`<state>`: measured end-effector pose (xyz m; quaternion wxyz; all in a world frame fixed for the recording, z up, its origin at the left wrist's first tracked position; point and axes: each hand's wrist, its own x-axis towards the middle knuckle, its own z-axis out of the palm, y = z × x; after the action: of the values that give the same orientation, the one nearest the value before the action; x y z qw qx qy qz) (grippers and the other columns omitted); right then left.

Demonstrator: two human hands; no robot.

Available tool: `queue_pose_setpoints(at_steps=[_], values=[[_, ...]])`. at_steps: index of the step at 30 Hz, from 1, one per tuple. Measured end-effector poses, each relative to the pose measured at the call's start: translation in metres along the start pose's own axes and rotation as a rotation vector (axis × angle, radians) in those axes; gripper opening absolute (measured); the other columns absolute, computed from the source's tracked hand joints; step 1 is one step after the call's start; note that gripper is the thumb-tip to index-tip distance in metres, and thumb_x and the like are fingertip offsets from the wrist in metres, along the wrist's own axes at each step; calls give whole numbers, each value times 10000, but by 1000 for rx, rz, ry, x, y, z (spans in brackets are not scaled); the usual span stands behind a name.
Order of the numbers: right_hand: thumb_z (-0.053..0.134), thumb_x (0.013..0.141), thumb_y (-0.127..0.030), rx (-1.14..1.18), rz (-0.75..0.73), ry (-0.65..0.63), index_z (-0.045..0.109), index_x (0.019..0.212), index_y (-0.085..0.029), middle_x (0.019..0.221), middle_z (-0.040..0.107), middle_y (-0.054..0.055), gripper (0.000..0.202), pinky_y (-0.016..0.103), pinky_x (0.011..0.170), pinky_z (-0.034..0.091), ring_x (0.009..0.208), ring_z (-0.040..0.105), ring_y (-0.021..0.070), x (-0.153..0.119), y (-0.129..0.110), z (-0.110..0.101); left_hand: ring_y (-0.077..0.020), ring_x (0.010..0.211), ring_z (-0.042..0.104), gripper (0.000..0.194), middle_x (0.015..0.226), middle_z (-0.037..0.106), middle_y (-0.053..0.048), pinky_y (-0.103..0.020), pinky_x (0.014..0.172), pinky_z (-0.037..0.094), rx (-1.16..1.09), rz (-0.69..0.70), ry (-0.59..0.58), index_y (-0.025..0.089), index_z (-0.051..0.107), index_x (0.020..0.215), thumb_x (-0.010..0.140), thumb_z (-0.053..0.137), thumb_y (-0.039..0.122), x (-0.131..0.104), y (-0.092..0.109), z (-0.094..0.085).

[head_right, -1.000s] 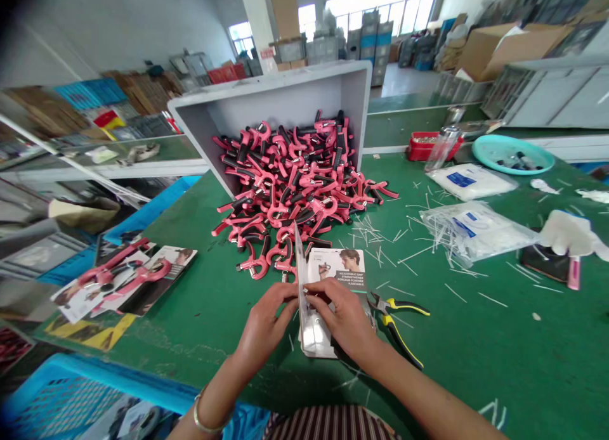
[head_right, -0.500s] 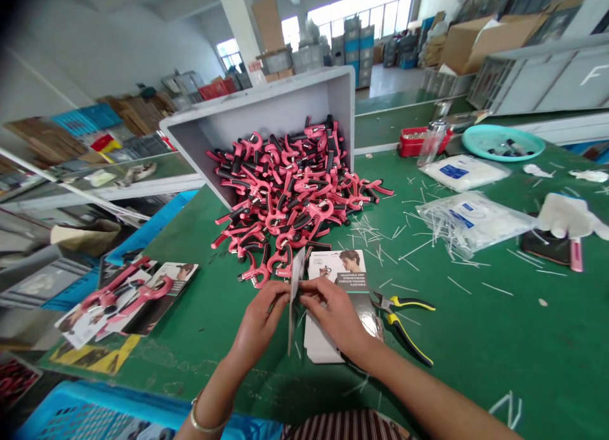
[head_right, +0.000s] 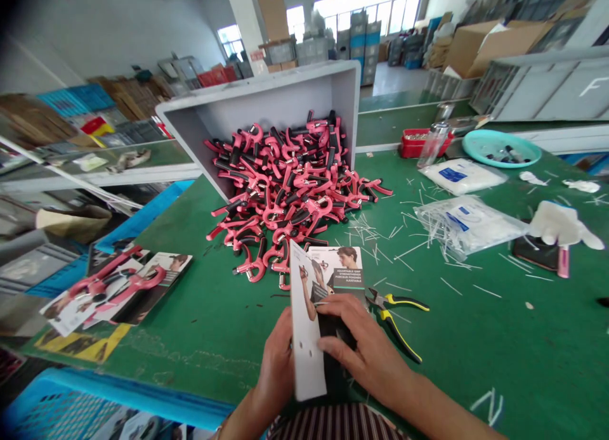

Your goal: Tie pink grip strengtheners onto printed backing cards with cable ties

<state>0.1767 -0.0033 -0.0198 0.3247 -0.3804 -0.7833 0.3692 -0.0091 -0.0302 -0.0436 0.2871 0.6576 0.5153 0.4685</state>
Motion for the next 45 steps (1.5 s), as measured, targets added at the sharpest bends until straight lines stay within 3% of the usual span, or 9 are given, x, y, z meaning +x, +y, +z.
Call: queue_pose_setpoints(at_steps=[6,12,17,27,31,34,38,41,45], values=[[751,614,-698,108,54,-150,259,1520,-249,1521,308,154,1124,504,1161,304,1414,314,350,-27,17,19,-178,979,595,199,1013,650,-72,-335,938,507,200,101,-152,176,599,1069,971,437,113,-1,-3,-10],[603,863,-572,214,282,-67,332,1505,-212,1343,568,145,784,541,1145,334,1337,456,330,-34,23,12,-213,987,602,223,1042,637,-105,-366,894,533,330,124,-289,159,604,1134,964,460,144,13,10,-10],[434,993,-426,227,318,-27,403,1483,-216,1410,553,118,534,467,1185,291,1375,436,258,-33,35,14,-193,937,629,158,987,661,-71,-339,870,527,262,-10,-187,172,613,1044,952,487,152,25,11,-8],[489,972,-403,95,248,-47,332,1508,-212,1477,473,133,590,491,1201,224,1401,395,265,-31,34,18,-200,941,631,181,980,656,-76,-346,874,519,315,4,-212,171,633,1033,957,470,165,33,15,-12],[672,793,-603,136,150,-258,374,1490,-227,1397,543,144,847,517,1106,389,1321,484,327,-24,37,-7,-212,938,626,194,991,655,-88,-367,864,528,394,36,-286,157,632,1050,960,460,165,37,19,-20],[547,754,-775,255,26,-398,468,1434,-253,1367,561,126,861,488,1053,441,1277,517,335,-9,37,-26,-214,967,618,211,1015,663,-97,-367,884,522,410,93,-361,151,632,1053,971,438,159,38,20,-29],[374,1005,-488,193,5,-224,624,1207,-265,1185,643,83,391,387,964,484,1102,606,240,12,30,-22,-205,968,620,210,1022,674,-89,-343,881,512,364,113,-373,166,629,1065,974,439,168,35,18,-33],[479,997,-333,109,-14,-86,639,982,-237,932,657,40,187,305,811,506,876,620,183,20,18,-10,-198,944,638,182,998,685,-68,-333,873,505,256,9,-311,193,622,1063,968,467,206,29,17,-29],[504,989,-271,-14,-79,-20,592,903,-226,856,620,18,131,281,749,483,808,586,161,24,4,-9,-201,953,640,205,1044,692,-67,-323,868,497,-42,-165,-245,204,613,1086,967,468,286,26,25,-28]])
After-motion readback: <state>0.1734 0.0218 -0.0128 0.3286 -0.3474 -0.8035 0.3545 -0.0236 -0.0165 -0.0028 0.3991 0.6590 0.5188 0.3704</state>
